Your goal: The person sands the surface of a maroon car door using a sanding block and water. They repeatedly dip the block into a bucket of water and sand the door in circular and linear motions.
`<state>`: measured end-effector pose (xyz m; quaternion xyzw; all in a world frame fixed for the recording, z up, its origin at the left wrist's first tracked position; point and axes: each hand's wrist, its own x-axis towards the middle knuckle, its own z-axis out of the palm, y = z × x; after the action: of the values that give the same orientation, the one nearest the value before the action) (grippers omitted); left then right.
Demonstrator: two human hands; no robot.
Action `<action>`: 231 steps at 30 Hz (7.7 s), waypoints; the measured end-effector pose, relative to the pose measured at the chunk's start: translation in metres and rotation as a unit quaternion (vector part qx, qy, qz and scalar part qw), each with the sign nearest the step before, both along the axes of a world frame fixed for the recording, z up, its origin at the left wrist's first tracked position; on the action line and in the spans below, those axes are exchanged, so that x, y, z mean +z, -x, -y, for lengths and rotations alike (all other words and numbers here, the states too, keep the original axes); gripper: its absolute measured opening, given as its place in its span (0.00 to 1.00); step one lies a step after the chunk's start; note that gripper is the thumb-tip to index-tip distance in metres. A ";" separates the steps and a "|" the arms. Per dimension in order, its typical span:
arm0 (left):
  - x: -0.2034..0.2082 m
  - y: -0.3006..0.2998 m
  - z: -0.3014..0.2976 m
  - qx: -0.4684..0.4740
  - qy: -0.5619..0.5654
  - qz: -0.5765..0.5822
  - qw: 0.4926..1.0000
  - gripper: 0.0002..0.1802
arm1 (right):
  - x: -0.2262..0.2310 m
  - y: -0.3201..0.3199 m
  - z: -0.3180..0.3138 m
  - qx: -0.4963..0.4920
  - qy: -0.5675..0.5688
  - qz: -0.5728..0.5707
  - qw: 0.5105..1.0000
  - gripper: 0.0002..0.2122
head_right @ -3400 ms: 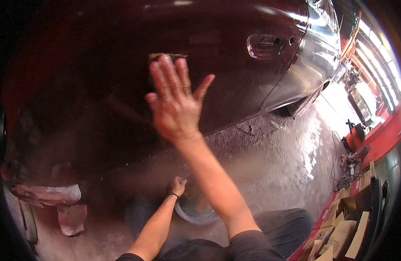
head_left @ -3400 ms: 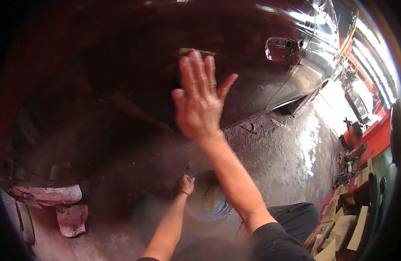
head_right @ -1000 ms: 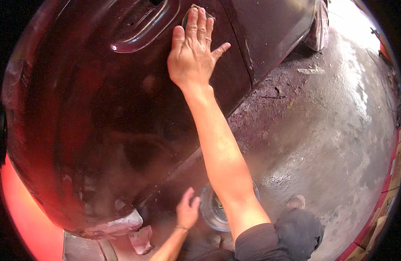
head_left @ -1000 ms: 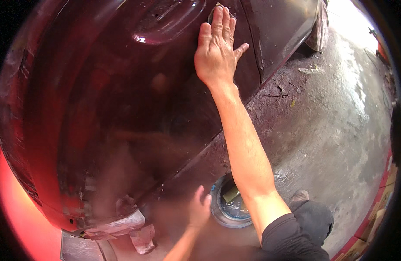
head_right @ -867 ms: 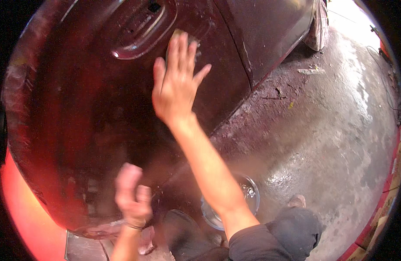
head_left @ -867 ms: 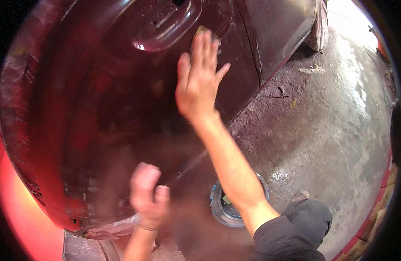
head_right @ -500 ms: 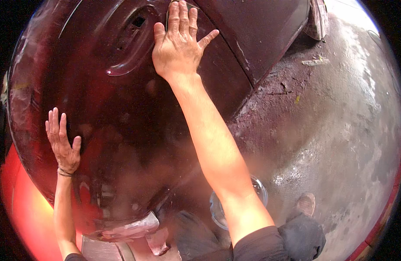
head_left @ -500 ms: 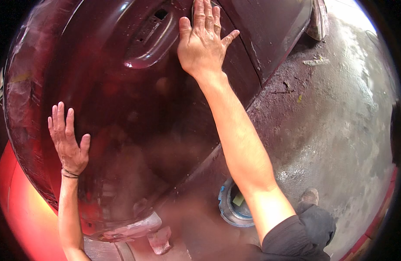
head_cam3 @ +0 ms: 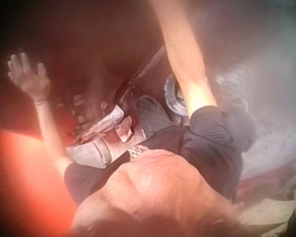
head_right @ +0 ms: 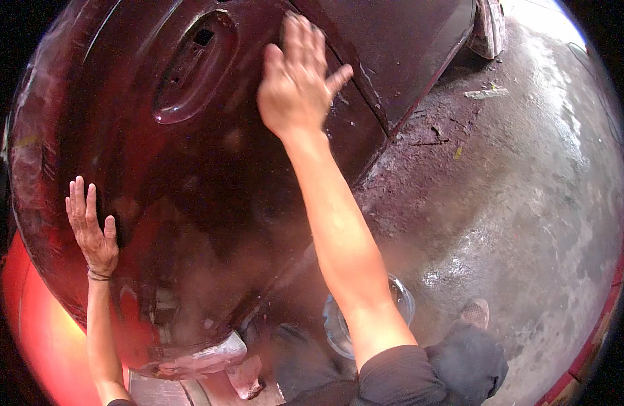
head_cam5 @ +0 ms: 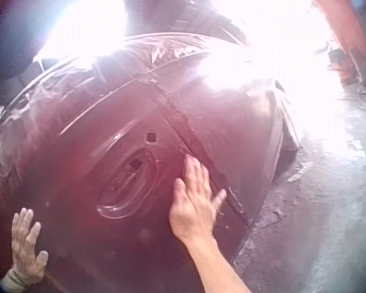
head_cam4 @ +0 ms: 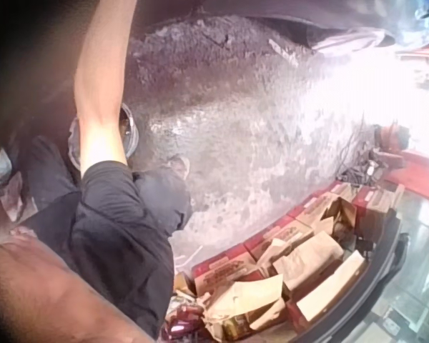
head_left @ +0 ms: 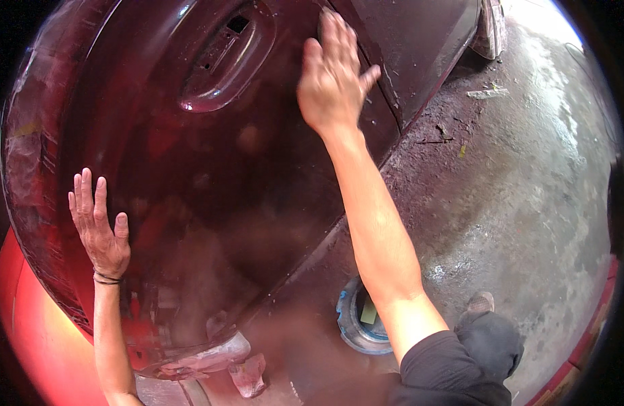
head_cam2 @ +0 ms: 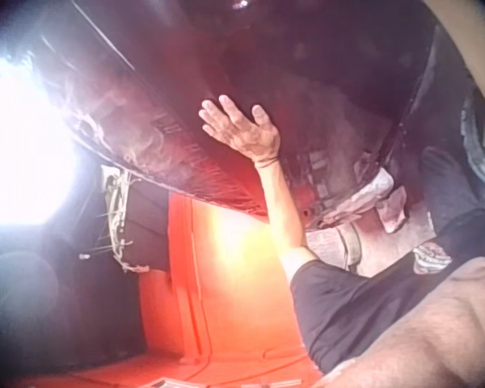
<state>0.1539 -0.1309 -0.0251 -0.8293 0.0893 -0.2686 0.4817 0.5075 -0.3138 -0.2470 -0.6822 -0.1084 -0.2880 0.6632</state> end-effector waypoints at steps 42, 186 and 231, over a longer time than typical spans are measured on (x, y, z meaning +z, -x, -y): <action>0.002 0.001 -0.002 0.010 0.003 0.011 1.000 0.31 | -0.055 0.133 -0.047 0.096 0.035 0.089 0.991 0.32; -0.003 -0.002 -0.001 -0.012 0.019 0.016 1.000 0.30 | -0.093 0.062 -0.024 0.064 -0.068 -0.183 0.979 0.34; -0.004 0.001 -0.004 -0.012 0.028 0.013 0.999 0.30 | -0.069 0.164 -0.070 0.102 0.002 0.091 0.991 0.36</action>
<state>0.1529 -0.1267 -0.0291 -0.8376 0.0855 -0.2876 0.4564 0.3439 -0.2437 -0.3160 -0.6398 -0.2376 -0.2796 0.6753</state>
